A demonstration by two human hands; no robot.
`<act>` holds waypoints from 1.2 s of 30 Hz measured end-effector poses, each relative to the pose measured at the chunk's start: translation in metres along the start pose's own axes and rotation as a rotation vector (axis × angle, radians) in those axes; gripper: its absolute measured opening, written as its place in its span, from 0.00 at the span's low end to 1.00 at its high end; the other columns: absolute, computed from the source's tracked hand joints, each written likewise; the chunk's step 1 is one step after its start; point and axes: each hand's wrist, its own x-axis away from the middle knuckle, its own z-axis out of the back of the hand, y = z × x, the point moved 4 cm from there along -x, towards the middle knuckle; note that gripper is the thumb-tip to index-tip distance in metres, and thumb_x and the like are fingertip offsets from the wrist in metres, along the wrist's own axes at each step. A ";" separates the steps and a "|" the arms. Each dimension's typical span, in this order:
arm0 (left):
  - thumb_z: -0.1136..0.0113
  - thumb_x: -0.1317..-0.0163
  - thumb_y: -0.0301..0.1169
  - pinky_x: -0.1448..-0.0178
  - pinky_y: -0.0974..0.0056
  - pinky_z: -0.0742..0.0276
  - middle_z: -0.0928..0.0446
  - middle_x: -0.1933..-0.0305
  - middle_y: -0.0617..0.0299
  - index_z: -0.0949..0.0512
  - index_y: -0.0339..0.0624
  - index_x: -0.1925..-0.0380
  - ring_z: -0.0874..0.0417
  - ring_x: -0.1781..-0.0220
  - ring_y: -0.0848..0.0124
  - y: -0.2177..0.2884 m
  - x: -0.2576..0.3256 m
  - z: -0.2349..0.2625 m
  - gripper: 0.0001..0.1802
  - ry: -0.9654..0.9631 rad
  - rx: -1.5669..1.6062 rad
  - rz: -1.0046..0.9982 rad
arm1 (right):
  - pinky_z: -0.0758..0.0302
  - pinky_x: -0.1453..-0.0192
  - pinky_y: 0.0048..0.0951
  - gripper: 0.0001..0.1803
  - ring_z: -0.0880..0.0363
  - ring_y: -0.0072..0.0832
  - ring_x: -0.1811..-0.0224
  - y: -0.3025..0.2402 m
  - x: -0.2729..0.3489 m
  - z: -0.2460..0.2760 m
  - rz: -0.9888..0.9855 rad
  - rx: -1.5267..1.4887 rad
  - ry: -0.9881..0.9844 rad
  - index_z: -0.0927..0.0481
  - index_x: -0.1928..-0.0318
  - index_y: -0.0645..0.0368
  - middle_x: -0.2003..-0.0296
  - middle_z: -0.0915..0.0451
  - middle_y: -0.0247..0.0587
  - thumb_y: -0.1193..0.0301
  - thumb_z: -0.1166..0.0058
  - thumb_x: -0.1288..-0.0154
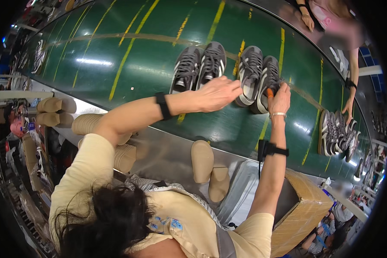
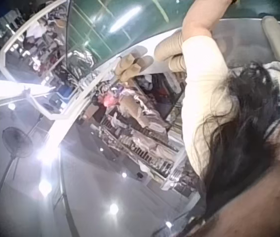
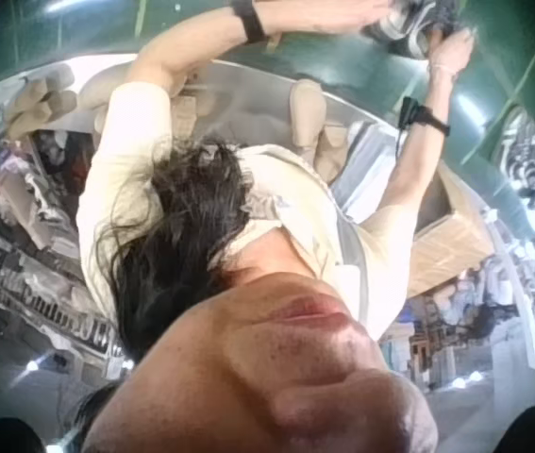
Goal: Wrapping shoe lasts in protective paper and inserting them into sneakers on a manufacturing production line.
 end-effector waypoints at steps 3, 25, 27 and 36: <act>0.43 0.51 0.26 0.55 0.56 0.29 0.26 0.68 0.56 0.27 0.41 0.68 0.22 0.61 0.58 -0.015 0.057 0.044 0.08 0.022 0.054 0.167 | 0.26 0.70 0.35 0.08 0.21 0.41 0.73 -0.072 0.020 0.029 0.052 -0.486 0.066 0.25 0.66 0.60 0.73 0.22 0.47 0.75 0.39 0.45; 0.32 0.51 0.41 0.37 0.53 0.36 0.30 0.44 0.52 0.33 0.41 0.45 0.31 0.41 0.54 0.019 0.342 0.153 0.35 -0.175 0.168 0.416 | 0.25 0.64 0.35 0.20 0.23 0.39 0.74 -0.357 0.025 -0.021 0.224 -0.783 0.019 0.27 0.58 0.57 0.78 0.24 0.38 0.75 0.35 0.53; 0.33 0.50 0.40 0.37 0.53 0.37 0.31 0.45 0.49 0.34 0.40 0.44 0.31 0.42 0.51 0.019 0.349 0.156 0.35 -0.110 0.190 0.435 | 0.25 0.66 0.32 0.16 0.24 0.34 0.76 -0.375 0.052 0.011 0.184 -0.879 -0.150 0.25 0.63 0.59 0.79 0.24 0.37 0.75 0.35 0.52; 0.31 0.54 0.36 0.36 0.53 0.38 0.32 0.44 0.49 0.35 0.37 0.44 0.32 0.41 0.51 0.021 0.368 0.164 0.37 0.004 0.142 0.316 | 0.26 0.63 0.22 0.10 0.25 0.18 0.70 -0.410 0.158 0.053 0.061 -1.218 -0.638 0.22 0.62 0.62 0.73 0.21 0.33 0.75 0.37 0.45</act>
